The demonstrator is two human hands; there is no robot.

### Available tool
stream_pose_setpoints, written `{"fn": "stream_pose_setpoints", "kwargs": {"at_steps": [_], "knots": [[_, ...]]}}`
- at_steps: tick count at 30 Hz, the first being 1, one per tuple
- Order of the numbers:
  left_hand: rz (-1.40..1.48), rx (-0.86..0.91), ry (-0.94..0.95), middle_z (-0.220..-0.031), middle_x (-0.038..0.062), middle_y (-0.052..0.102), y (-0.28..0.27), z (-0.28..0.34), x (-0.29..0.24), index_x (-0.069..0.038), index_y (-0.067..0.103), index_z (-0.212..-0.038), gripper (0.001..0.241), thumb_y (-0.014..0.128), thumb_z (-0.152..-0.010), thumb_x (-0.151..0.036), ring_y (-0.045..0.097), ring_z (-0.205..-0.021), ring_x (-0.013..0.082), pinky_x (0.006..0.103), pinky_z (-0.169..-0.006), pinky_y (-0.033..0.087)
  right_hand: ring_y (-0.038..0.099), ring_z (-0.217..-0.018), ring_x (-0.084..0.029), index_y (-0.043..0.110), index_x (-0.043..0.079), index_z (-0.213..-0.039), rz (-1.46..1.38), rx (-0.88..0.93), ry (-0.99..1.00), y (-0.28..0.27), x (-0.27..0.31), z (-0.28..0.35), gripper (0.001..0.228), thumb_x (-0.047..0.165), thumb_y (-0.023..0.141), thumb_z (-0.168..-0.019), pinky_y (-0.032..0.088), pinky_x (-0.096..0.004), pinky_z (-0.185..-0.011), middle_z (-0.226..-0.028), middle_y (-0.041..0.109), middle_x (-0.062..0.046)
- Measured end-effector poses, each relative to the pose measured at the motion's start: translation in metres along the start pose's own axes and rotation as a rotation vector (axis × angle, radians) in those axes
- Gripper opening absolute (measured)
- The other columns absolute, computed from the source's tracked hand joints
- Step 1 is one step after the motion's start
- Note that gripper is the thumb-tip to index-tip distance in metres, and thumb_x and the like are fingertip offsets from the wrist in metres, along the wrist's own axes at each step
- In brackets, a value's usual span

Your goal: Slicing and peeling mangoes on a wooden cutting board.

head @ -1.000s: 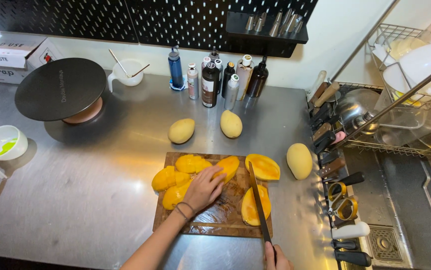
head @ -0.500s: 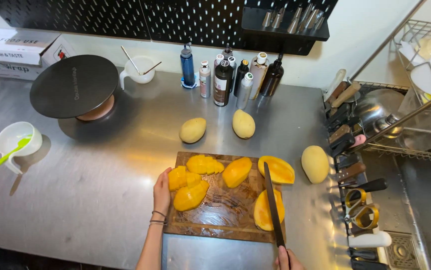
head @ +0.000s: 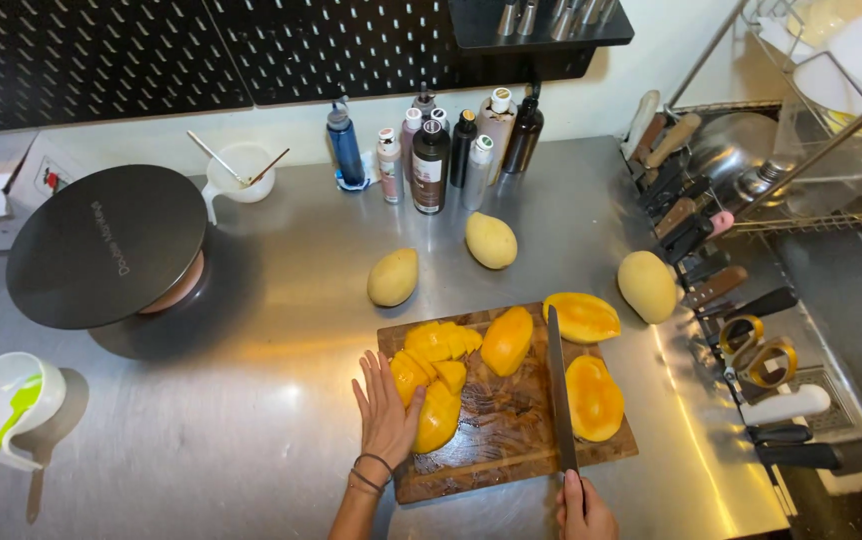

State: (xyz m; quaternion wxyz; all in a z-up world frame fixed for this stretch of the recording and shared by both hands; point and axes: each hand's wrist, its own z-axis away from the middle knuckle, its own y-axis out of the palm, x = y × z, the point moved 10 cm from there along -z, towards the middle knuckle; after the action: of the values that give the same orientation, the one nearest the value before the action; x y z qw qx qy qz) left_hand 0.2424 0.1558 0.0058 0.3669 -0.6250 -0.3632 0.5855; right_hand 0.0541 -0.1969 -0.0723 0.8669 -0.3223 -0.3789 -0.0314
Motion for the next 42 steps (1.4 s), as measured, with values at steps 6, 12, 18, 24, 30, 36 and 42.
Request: {"fn": "stream_pose_setpoints", "kwargs": {"at_steps": [6, 12, 18, 24, 30, 36, 42], "knots": [[0.575, 0.092, 0.15, -0.154, 0.02, 0.045, -0.024, -0.048, -0.153, 0.0, 0.045, -0.147, 0.068, 0.064, -0.094, -0.039, 0.042, -0.143, 0.0381, 0.0433, -0.116, 0.038, 0.054, -0.04, -0.016, 0.066, 0.003, -0.074, -0.013, 0.023, -0.124, -0.004, -0.003, 0.0, 0.055, 0.049, 0.049, -0.099, 0.043, -0.034, -0.045, -0.047, 0.055, -0.006], [0.103, -0.158, 0.272, -0.133, 0.019, 0.052, 0.081, -0.084, -0.185, 0.003, 0.049, -0.138, 0.074, 0.076, -0.081, -0.036, 0.046, -0.127, 0.039, 0.0473, -0.108, 0.041, 0.052, -0.04, -0.017, 0.066, 0.003, -0.074, -0.073, -0.027, -0.101, -0.023, -0.013, 0.006, 0.054, 0.049, 0.051, -0.099, 0.042, -0.036, -0.044, -0.047, 0.053, -0.006], [0.186, -0.105, 0.443, -0.124, 0.015, 0.058, 0.064, -0.041, -0.194, -0.001, 0.059, -0.131, 0.06, 0.075, -0.081, -0.029, 0.051, -0.12, 0.0356, 0.0447, -0.103, 0.046, 0.066, -0.047, -0.026, 0.069, 0.006, -0.073, 0.084, -0.042, -0.191, -0.041, -0.056, -0.011, 0.057, 0.053, 0.049, -0.098, 0.051, -0.039, -0.053, -0.049, 0.06, -0.015], [0.341, 0.017, 0.522, -0.129, 0.016, 0.058, 0.042, 0.027, -0.188, -0.005, 0.059, -0.133, 0.057, 0.077, -0.085, -0.03, 0.051, -0.124, 0.0354, 0.0466, -0.105, 0.045, 0.069, -0.09, -0.05, 0.064, 0.022, -0.111, 0.602, -0.123, -0.087, -0.061, -0.023, 0.019, 0.045, 0.059, 0.042, -0.096, 0.052, -0.06, -0.081, -0.087, 0.072, -0.028], [0.255, -0.1, 0.49, -0.151, 0.021, 0.042, 0.036, 0.065, -0.183, -0.014, 0.053, -0.146, 0.056, 0.068, -0.093, -0.02, 0.034, -0.145, 0.0404, 0.0568, -0.121, 0.024, 0.073, -0.089, -0.045, 0.055, 0.015, -0.104, 0.772, -0.009, -0.151, -0.047, 0.011, 0.031, 0.048, 0.057, 0.032, -0.103, 0.056, -0.059, -0.078, -0.087, 0.076, -0.022], [0.225, 0.023, 0.49, -0.156, 0.022, 0.033, 0.043, 0.061, -0.185, -0.018, 0.048, -0.149, 0.054, 0.062, -0.097, -0.016, 0.024, -0.15, 0.0418, 0.0602, -0.123, 0.016, 0.07, -0.081, -0.048, 0.057, 0.016, -0.104, 0.795, -0.075, -0.226, -0.052, 0.021, 0.033, 0.045, 0.055, 0.034, -0.102, 0.054, -0.061, -0.07, -0.081, 0.073, -0.023], [0.202, 0.082, 0.486, -0.156, 0.02, 0.032, 0.051, 0.057, -0.185, -0.02, 0.046, -0.15, 0.056, 0.061, -0.096, -0.015, 0.022, -0.15, 0.0435, 0.0614, -0.123, 0.016, 0.071, -0.07, -0.045, 0.058, 0.012, -0.096, 0.892, -0.15, -0.361, -0.045, 0.037, 0.026, 0.047, 0.054, 0.038, -0.103, 0.055, -0.059, -0.062, -0.072, 0.071, -0.021]]}}
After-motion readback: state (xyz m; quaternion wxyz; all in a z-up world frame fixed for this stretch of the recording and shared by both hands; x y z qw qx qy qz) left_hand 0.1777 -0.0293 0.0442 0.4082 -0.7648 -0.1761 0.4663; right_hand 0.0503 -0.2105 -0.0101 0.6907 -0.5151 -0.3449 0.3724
